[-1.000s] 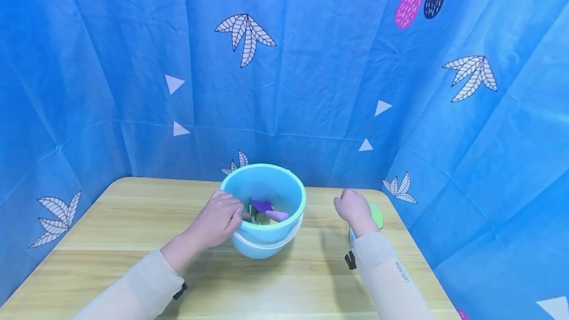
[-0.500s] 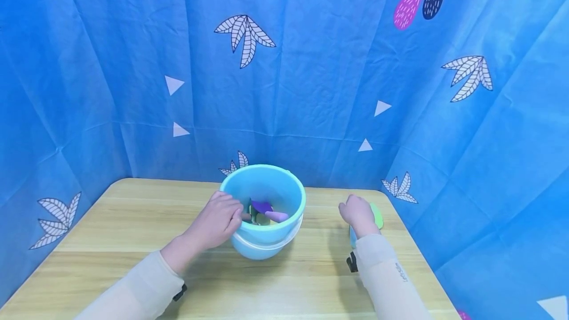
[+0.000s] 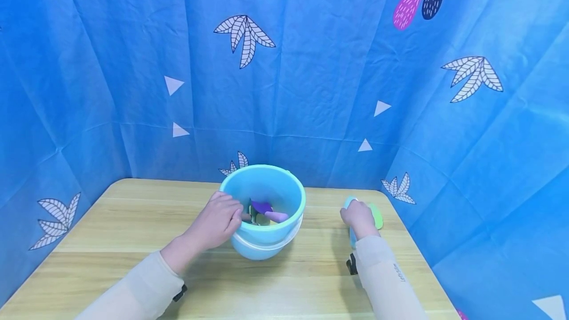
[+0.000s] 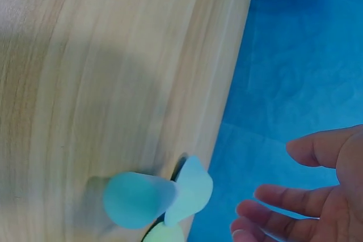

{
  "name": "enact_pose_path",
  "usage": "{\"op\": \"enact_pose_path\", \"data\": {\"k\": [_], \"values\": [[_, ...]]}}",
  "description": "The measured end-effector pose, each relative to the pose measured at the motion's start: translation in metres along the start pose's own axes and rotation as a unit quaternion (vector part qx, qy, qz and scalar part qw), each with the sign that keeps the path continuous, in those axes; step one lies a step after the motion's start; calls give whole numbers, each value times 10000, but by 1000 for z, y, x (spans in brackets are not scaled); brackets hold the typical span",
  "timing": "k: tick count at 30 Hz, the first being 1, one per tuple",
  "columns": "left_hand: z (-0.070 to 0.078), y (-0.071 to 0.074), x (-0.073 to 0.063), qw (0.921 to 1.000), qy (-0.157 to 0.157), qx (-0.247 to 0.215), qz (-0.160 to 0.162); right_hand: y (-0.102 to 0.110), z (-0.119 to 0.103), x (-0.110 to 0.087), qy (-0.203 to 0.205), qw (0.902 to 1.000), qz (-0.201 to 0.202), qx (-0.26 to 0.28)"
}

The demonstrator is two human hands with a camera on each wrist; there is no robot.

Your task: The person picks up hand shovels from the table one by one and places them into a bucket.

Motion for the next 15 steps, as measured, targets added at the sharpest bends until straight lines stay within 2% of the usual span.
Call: {"op": "enact_pose_path", "data": {"k": [15], "values": [[-1, 0, 0, 10000, -56, 30, 18, -15, 13, -2, -463, 9978, -417, 241]]}}
Point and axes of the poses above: each hand's wrist, its own x-axis towards the middle knuckle, its own y-axis out of the back of the hand, z = x × y, the point moved 10 cm from there along x, towards the middle knuckle, and after that the axes turned 6 degrees about -x, right-handed, at the moved point
